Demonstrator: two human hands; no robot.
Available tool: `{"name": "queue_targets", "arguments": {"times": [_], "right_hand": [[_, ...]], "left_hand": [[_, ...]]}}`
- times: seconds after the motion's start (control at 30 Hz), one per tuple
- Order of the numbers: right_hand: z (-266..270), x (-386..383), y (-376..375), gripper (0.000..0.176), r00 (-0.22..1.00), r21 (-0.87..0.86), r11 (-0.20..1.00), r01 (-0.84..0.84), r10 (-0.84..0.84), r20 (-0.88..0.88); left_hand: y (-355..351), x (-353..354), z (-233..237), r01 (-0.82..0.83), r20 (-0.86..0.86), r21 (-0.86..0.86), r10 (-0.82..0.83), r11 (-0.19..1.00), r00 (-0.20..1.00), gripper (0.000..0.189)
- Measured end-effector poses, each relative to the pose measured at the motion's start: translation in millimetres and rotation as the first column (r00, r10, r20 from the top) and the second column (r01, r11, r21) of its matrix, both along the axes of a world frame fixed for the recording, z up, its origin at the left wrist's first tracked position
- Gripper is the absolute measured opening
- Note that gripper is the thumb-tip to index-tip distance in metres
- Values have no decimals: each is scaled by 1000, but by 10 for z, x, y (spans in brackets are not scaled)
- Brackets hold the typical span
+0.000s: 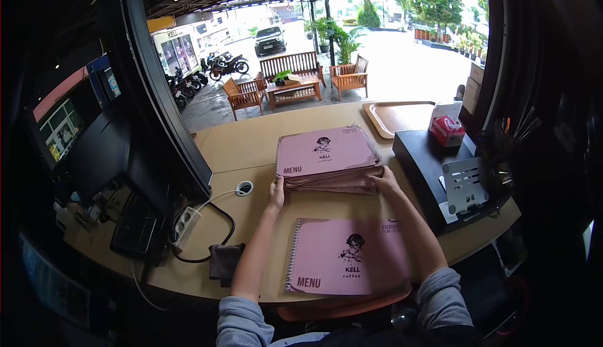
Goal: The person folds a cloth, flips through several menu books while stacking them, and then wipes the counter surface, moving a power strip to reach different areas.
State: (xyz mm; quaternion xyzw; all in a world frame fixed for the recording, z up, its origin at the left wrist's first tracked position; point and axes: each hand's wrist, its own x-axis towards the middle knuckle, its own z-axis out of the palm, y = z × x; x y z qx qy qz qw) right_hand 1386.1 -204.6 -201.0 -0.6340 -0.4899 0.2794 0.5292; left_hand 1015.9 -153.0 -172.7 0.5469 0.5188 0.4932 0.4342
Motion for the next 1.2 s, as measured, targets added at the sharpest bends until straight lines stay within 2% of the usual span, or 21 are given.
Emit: {"name": "queue_targets", "arguments": {"times": [0.03, 0.1, 0.13, 0.2, 0.3, 0.33, 0.37, 0.43, 0.47, 0.5, 0.53, 0.6, 0.7, 0.77, 0.8, 0.87, 0.97, 1.03, 1.1, 1.17, 1.2], "right_hand": [[119, -96, -38, 43, 1000, 4, 1000, -1, 1, 1], [456, -314, -287, 47, 983, 4, 997, 74, -74, 169], [426, -313, -270, 58, 985, -17, 997, 76, -73, 157], [360, -307, -328, 63, 989, 17, 998, 57, -58, 133], [435, -283, -561, 70, 984, 57, 996, 63, -71, 163], [565, -315, -721, 72, 972, 60, 995, 84, -95, 216], [680, -361, -885, 74, 957, 61, 993, 104, -117, 267], [843, -409, -1070, 68, 955, 110, 990, 92, -119, 273], [884, -403, -1094, 64, 998, 108, 994, 11, -18, 64], [927, -399, -1123, 60, 985, 122, 990, -69, 86, -149], [1035, -456, -1178, 54, 980, 210, 977, -38, 77, -183], [1232, -486, -1320, 54, 899, 137, 987, -89, 139, -416], [1373, -493, -1479, 59, 764, 82, 990, -112, 139, -630], [1396, -471, -1650, 51, 595, 143, 982, -121, 187, -782], [1396, -464, -1776, 51, 595, 141, 982, -126, 188, -782], [1329, -459, -2032, 41, 730, 270, 925, -269, 378, -570], [1020, -350, -2399, 38, 705, 147, 943, -299, 322, -632], [826, -276, -2617, 40, 747, 85, 941, -327, 313, -587], [710, -208, -2777, 45, 819, -15, 931, -365, 313, -481], [663, -187, -2858, 45, 832, -34, 933, -358, 302, -464], [620, -170, -2868, 44, 847, -50, 924, -380, 326, -419]], "left_hand": [[49, -20, 18, -52, -21, 22, 52, 998, 998, 61], [173, -65, 51, -99, -38, 41, 100, 994, 994, 61], [296, -133, 101, -95, -178, 30, 99, 995, 979, 58], [416, -225, 154, -27, -397, 9, 29, 1000, 917, 58], [468, -214, 199, 21, -481, 43, 2, 999, 877, 56], [480, -203, 236, 83, -306, 13, -75, 996, 949, 48], [390, -135, 330, 156, 27, 46, -157, 987, 987, 37], [93, -77, 763, 317, 500, -141, -209, 938, 841, 31], [-46, -60, 941, 370, 602, -144, -216, 918, 769, 30], [-168, -57, 1067, 369, 601, -149, -212, 917, 771, 30], [-297, -69, 1159, 382, 522, -23, -315, 924, 792, 29], [-607, -110, 1326, 400, 415, 145, -423, 905, 806, 28], [-1086, -263, 1449, 427, 430, 174, -459, 887, 777, 28], [-1421, -360, 1387, 399, 447, 121, -409, 909, 796, 29], [-1638, -377, 1366, 401, 472, 78, -388, 913, 792, 30], [-1921, -443, 1209, 436, 503, -4, -375, 900, 779, 31], [-2240, -515, 958, 469, 502, -96, -364, 878, 785, 30], [-2224, -702, 619, 499, 98, -131, -490, 856, 866, 30], [-2391, -748, 439, 557, 114, -137, -546, 819, 830, 33], [-2592, -719, 408, 409, -341, -165, -441, 897, 830, 37], [-2670, -712, 400, 339, -472, -110, -349, 934, 809, 41]]}}
